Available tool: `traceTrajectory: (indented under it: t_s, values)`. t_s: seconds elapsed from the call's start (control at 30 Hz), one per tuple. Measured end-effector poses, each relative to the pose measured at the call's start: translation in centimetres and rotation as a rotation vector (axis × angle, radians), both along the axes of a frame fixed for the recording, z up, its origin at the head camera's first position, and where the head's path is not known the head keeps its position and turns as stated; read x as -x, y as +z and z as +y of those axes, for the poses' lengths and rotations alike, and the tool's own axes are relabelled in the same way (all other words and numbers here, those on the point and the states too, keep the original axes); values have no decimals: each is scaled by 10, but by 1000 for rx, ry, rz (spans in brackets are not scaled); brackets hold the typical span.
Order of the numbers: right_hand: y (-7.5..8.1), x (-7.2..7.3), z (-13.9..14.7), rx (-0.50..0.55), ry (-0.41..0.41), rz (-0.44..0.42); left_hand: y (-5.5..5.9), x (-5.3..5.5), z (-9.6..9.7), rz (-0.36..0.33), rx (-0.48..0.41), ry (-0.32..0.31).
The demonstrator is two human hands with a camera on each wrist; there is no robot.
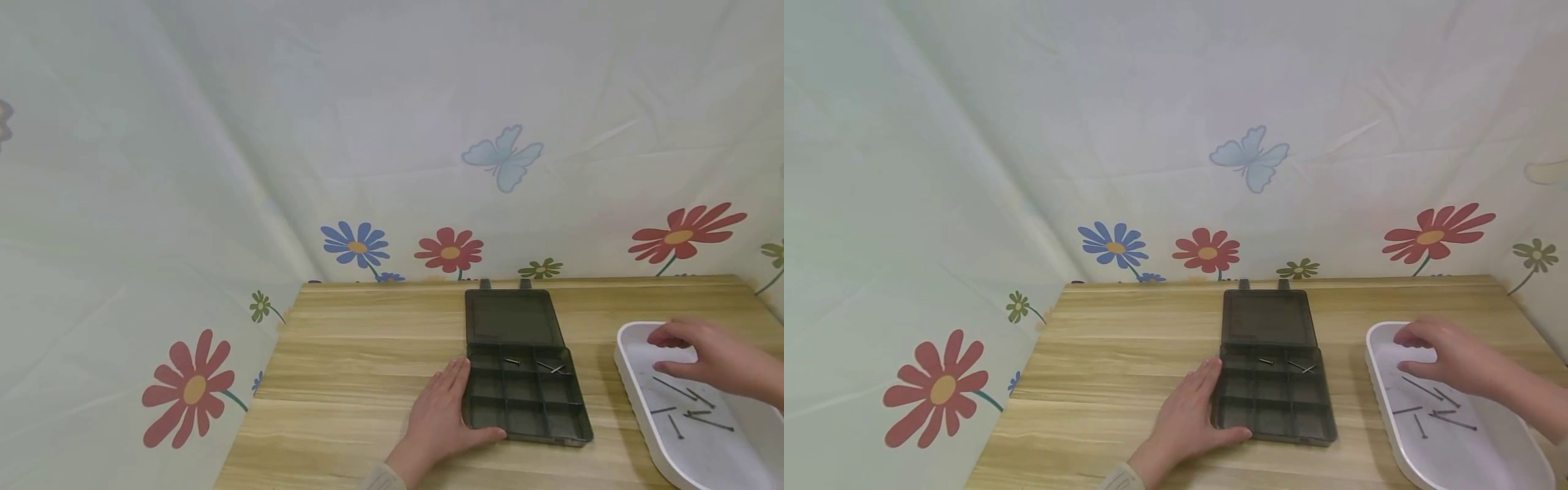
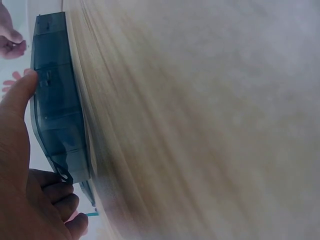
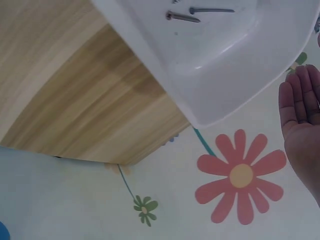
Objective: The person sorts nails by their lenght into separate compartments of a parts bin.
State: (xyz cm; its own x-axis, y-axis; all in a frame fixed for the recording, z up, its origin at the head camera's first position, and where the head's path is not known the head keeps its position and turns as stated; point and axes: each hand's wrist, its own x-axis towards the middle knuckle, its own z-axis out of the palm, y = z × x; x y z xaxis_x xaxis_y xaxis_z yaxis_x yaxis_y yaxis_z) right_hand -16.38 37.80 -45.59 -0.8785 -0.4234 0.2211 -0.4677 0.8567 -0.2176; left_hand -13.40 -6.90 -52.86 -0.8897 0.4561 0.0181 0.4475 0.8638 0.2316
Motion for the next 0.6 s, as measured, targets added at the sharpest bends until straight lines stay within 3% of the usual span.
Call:
traceTrajectory:
  t_s: [0.23,0.6]
  values:
    - [-7,-1,7,-39,-98,-178,0,0,0,1,-3,-1]
    - [-22,-6,14,-51,-126,-254,0,0,0,-14,-4,4]
